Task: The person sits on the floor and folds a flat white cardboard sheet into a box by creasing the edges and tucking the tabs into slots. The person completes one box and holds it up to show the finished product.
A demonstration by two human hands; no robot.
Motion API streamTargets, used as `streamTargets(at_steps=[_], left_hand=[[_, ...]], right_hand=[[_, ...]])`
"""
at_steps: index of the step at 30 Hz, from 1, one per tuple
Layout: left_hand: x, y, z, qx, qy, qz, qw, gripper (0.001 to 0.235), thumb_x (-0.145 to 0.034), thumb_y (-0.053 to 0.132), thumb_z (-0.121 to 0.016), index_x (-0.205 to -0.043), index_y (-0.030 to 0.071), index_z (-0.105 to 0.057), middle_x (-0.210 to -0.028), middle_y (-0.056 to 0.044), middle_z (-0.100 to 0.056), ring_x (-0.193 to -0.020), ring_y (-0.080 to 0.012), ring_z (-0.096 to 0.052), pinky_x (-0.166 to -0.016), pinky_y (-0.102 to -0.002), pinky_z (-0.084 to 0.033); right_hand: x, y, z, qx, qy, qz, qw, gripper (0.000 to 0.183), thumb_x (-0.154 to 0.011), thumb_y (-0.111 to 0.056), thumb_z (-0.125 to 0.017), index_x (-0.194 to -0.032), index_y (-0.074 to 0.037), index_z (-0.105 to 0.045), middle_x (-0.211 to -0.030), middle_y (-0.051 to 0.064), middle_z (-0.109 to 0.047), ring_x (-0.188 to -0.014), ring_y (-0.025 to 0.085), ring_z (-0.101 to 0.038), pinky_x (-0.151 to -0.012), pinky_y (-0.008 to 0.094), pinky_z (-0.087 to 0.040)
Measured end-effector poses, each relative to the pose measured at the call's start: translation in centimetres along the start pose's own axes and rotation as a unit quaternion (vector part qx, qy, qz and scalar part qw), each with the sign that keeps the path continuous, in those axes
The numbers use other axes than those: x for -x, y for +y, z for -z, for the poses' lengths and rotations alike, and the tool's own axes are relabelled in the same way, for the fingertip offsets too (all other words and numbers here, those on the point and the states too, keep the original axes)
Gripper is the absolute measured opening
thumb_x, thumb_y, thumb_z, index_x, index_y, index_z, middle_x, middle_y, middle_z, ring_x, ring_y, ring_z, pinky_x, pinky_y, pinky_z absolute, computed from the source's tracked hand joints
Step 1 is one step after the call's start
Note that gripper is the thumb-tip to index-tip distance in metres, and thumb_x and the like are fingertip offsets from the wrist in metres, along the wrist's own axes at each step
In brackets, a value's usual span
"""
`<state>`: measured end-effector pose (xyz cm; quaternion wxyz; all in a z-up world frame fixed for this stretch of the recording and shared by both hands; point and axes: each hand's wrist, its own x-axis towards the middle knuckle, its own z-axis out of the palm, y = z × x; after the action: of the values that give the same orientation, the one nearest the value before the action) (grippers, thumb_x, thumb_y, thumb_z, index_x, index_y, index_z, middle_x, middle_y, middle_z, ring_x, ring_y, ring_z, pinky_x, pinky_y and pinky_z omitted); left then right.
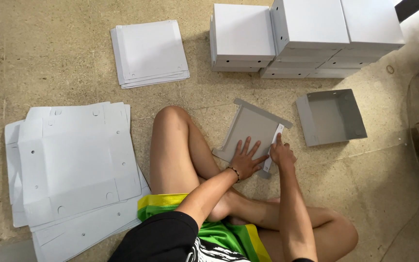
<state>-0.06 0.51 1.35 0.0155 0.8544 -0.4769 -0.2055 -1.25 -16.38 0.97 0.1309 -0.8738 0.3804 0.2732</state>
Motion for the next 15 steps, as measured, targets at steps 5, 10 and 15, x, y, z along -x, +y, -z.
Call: streamTargets(at_steps=[5,10,15], left_hand=[[0.0,0.0,0.1,0.001,0.0,-0.002,1.0,0.047,-0.094,0.051,-0.012,-0.14,0.042,-0.008,-0.15,-0.003,0.011,-0.134,-0.0385,0.016,-0.105,-0.057,0.012],[-0.2,-0.2,0.1,0.0,-0.004,-0.003,1.0,0.047,-0.095,0.051,-0.012,-0.14,0.04,-0.011,-0.15,-0.003,0.014,-0.134,-0.0391,0.016,-0.105,-0.057,0.012],[-0.3,0.1,-0.6,0.012,-0.008,0.0,1.0,0.048,-0.094,0.052,-0.011,-0.14,0.04,-0.01,-0.15,-0.003,0.013,-0.134,-0.039,0.016,-0.106,-0.057,0.012]], right_hand=[[1.0,-1.5,2.0,-0.027,0.005,0.0,1.0,0.06,-0.088,-0.035,-0.02,-0.146,-0.023,-0.009,-0.133,0.024,-0.038,-0.116,0.046,-0.043,-0.09,0.058,-0.036],[1.0,-1.4,1.5,-0.044,0.016,0.008,0.999,0.06,-0.088,-0.033,-0.023,-0.146,-0.021,-0.01,-0.133,0.026,-0.037,-0.116,0.046,-0.044,-0.09,0.057,-0.036],[0.8,0.1,-1.3,-0.029,0.001,0.021,0.999,0.06,-0.088,-0.039,-0.02,-0.145,-0.021,-0.016,-0.125,0.024,-0.046,-0.112,0.042,-0.049,-0.087,0.053,-0.041]])
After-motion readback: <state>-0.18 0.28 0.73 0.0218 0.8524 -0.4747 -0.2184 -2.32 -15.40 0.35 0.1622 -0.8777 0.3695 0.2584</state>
